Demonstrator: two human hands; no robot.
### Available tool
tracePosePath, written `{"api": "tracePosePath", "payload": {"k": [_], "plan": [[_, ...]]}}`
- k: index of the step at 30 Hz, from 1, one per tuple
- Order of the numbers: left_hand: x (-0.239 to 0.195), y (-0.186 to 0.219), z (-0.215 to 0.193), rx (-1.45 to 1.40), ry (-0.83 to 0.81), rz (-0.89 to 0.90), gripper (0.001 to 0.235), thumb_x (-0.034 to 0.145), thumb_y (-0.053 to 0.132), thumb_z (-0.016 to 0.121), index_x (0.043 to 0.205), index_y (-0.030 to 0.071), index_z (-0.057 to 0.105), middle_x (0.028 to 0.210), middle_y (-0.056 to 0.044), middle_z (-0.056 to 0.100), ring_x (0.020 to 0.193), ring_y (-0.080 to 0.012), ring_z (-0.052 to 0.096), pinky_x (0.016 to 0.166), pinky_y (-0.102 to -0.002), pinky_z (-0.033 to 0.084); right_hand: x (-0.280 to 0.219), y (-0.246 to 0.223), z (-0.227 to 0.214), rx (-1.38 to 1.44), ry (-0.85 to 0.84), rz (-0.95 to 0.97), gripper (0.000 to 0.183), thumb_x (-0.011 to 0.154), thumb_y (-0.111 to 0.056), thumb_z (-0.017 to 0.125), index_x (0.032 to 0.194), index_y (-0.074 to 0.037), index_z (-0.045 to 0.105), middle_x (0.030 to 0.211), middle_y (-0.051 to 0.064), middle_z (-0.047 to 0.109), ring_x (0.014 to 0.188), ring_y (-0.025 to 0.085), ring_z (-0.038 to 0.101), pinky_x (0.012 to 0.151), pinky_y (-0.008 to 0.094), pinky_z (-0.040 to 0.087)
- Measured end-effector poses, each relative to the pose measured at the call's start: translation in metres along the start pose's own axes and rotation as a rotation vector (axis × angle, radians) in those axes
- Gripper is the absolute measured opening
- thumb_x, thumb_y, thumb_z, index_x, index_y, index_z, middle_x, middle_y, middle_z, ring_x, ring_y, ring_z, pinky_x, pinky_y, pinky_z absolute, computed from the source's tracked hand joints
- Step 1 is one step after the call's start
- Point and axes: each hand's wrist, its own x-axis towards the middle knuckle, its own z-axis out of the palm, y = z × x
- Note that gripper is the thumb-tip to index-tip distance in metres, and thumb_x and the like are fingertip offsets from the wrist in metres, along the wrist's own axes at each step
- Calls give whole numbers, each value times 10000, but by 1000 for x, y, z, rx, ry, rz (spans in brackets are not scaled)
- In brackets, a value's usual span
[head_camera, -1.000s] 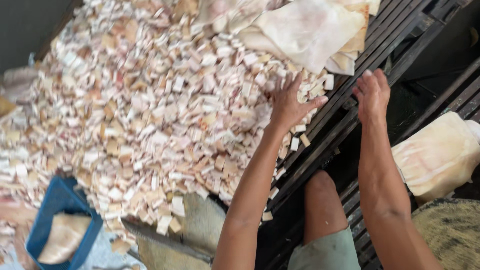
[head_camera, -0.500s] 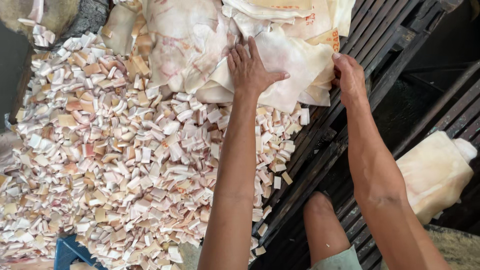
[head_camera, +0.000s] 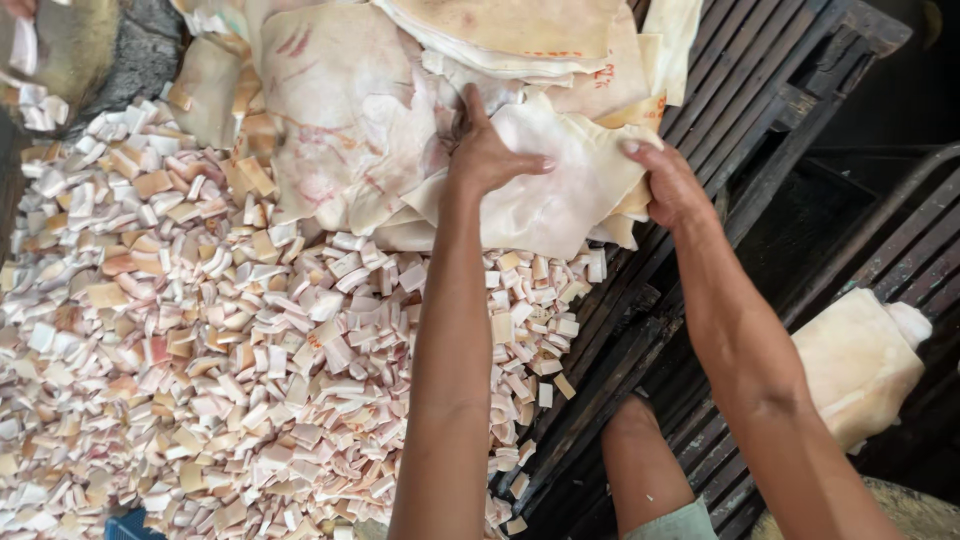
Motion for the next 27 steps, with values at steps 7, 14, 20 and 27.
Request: {"api": "tracePosePath", "payload": {"k": [7, 14, 20, 27], "plan": [[2, -18, 26, -751, 110, -79, 1136, 611, 88, 1013, 1452, -111, 276, 1274, -230, 678, 1147, -304, 706, 1051, -382, 561, -15, 21, 11, 211, -22, -190, 910, 736, -195, 770, 1518, -43, 331, 1313, 167, 610, 1193, 317, 658, 1044, 507, 577], [-24, 2, 21, -879, -108, -40, 612, 716, -6, 863, 1281, -48, 630, 1127, -151, 750, 998, -251, 740, 888, -365, 627, -22, 36, 20, 436, -107, -118, 777, 762, -177, 738, 1454, 70, 483, 1329, 220, 651, 1193, 350, 676, 1034, 488, 593], [-53, 6, 31, -955, -37, -47, 595, 715, -23, 810, 1266, 86, 612, 1059, -106, 746, 903, -218, 724, 787, -349, 610, -48, 44, 32, 372, -101, -177, 764, 720, -145, 702, 1429, 8, 461, 1267, 187, 646, 1156, 328, 680, 1021, 480, 597], [-141, 6, 76, -1235, -197, -105, 441, 807, 50, 800, 1222, -26, 672, 1071, -145, 751, 924, -256, 730, 819, -378, 622, -108, 65, 33, 494, -69, -128, 687, 735, -165, 669, 1376, 25, 511, 1215, 170, 678, 1082, 299, 702, 1003, 436, 581]]}}
